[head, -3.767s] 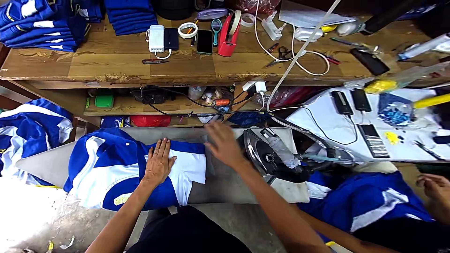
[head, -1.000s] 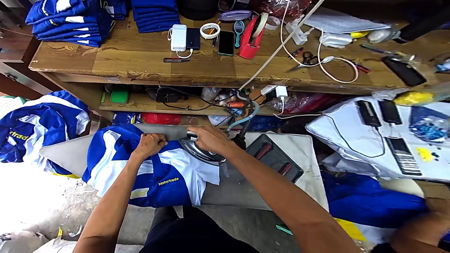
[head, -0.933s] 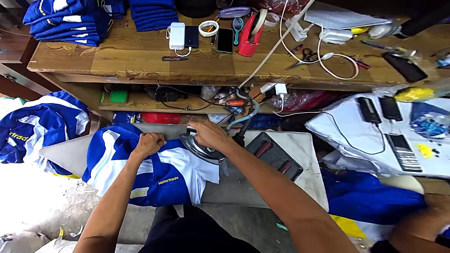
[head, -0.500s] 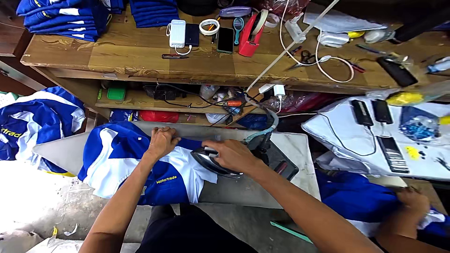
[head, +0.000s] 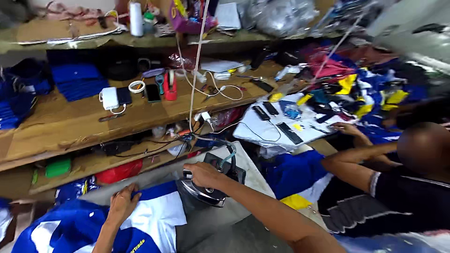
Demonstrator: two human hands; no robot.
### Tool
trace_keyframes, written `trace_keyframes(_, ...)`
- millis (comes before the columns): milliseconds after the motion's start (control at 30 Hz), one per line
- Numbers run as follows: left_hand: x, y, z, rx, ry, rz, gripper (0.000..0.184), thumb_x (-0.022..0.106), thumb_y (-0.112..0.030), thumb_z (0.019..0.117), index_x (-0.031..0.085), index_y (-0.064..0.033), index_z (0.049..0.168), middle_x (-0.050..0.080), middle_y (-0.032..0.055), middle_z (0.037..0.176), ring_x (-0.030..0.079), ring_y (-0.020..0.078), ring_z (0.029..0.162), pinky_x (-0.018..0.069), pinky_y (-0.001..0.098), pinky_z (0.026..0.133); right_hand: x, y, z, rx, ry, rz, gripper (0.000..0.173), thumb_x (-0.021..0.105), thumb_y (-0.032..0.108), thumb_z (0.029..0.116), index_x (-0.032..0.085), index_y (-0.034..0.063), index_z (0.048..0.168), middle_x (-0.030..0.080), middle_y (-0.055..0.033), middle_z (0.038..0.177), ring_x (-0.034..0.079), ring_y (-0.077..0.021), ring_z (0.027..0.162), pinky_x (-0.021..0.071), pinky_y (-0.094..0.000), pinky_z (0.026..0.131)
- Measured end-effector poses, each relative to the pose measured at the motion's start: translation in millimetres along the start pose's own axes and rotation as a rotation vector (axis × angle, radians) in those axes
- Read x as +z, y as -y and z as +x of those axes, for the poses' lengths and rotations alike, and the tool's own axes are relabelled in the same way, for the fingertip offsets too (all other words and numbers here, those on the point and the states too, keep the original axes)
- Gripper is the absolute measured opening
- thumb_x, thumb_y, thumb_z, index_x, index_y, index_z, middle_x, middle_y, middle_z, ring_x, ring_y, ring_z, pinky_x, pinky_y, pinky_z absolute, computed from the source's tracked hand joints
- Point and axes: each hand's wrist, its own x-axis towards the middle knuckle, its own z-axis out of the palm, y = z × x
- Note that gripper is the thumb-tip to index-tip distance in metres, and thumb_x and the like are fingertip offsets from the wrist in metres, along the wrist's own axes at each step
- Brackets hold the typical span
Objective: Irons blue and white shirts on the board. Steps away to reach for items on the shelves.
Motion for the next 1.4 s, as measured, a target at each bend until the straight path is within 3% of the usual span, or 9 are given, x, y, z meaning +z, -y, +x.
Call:
trace_keyframes(333,2.8,-1.0,1.7,-0.063,0.020,0.017,0.038,0.058,-0.039,0.0998,0.068,-0.0121,0.124,0.072,0.0123,0.119,0.065,0.0315,0.119,0.0395,0.0590,0.111,3.2,-122.4,-4.7,0.215,-0.253,0.065,0.046,0.067,0.023,0.0934,0.059,0.0155,0.138,0.069,-0.0232,0.119,0.067,-0.0448,0.111,0.0519,-0.0657,0.091)
trace_keyframes(533,1.6,-5.9,0.1,-0.090,0.039,0.006,0.039,0.055,-0.039,0.1004,0.066,-0.0121,0.126,0.070,0.0117,0.123,0.062,0.0296,0.124,0.0351,0.0557,0.116,10.6,-118.4,-5.3,0.346,-0.227,0.092,0.050,0.070,0.026,0.0934,0.056,0.0184,0.142,0.071,-0.0238,0.112,0.069,-0.0454,0.104,0.0537,-0.0642,0.085)
trace_keyframes(700,2.4,-7.9,2.4,-0.111,0.038,0.014,0.039,0.054,-0.041,0.0998,0.066,-0.0133,0.125,0.070,0.0096,0.122,0.062,0.0272,0.124,0.0342,0.0543,0.116,13.5,-119.4,-6.4,0.331,-0.302,0.099,0.067,0.076,0.043,0.0881,0.053,0.0254,0.148,0.073,-0.0221,0.108,0.071,-0.0443,0.097,0.0546,-0.0629,0.081)
trace_keyframes(833,4.8,-6.6,3.5,-0.108,0.043,0.009,0.040,0.053,-0.041,0.0996,0.066,-0.0126,0.124,0.070,0.0104,0.122,0.061,0.0279,0.124,0.0346,0.0550,0.116,25.8,-126.2,-6.4,0.172,-0.575,0.108,0.085,0.081,0.052,0.0804,0.049,0.0215,0.153,0.069,-0.0212,0.121,0.069,-0.0437,0.106,0.0550,-0.0627,0.086)
trace_keyframes(933,-0.8,-1.3,5.0,-0.077,0.094,-0.073,0.041,0.055,-0.041,0.1007,0.066,-0.0109,0.125,0.070,0.0130,0.123,0.062,0.0307,0.123,0.0382,0.0569,0.113,27.1,-123.2,1.8,-0.078,-0.942,0.016,0.065,0.069,0.050,0.0826,0.066,0.0119,0.135,0.071,-0.0195,0.111,0.065,-0.0447,0.104,0.0517,-0.0621,0.086)
trace_keyframes(1000,-17.5,9.7,15.5,0.001,0.011,-0.220,0.037,0.061,-0.039,0.1001,0.071,-0.0072,0.117,0.072,0.0146,0.114,0.068,0.0311,0.111,0.0501,0.0577,0.102,12.5,-108.7,9.4,-0.165,-1.015,0.050,0.046,0.062,0.041,0.0910,0.071,0.0113,0.126,0.072,-0.0159,0.110,0.066,-0.0398,0.105,0.0530,-0.0574,0.089)
trace_keyframes(1067,-63.3,16.7,33.2,0.056,-0.204,-0.274,0.034,0.063,-0.033,0.1007,0.072,-0.0034,0.116,0.071,0.0176,0.116,0.069,0.0319,0.111,0.0531,0.0552,0.101,-11.9,-85.9,21.6,-0.250,-1.054,0.117,0.035,0.061,0.031,0.0937,0.074,0.0105,0.119,0.073,-0.0129,0.107,0.068,-0.0336,0.104,0.0560,-0.0495,0.091)
trace_keyframes(1233,-200.5,57.4,122.8,-0.022,-0.687,-0.069,0.039,0.052,-0.028,0.1052,0.066,-0.0006,0.129,0.059,0.0257,0.140,0.055,0.0441,0.132,0.0442,0.0603,0.110,-132.2,5.0,69.8,-0.443,-1.019,0.173,0.040,0.059,0.032,0.1013,0.067,0.0092,0.134,0.071,-0.0121,0.122,0.069,-0.0244,0.107,0.0582,-0.0404,0.092)
trace_keyframes(1400,-222.8,115.5,224.2,-0.182,-0.693,0.073,0.062,0.040,-0.050,0.1072,0.050,-0.0062,0.150,0.037,0.0251,0.161,0.026,0.0440,0.154,0.0258,0.0630,0.121,-265.1,105.7,162.3,-0.461,-0.850,0.081,0.048,0.056,0.033,0.1046,0.053,0.0111,0.147,0.062,-0.0145,0.138,0.063,-0.0306,0.121,0.0523,-0.0512,0.101)
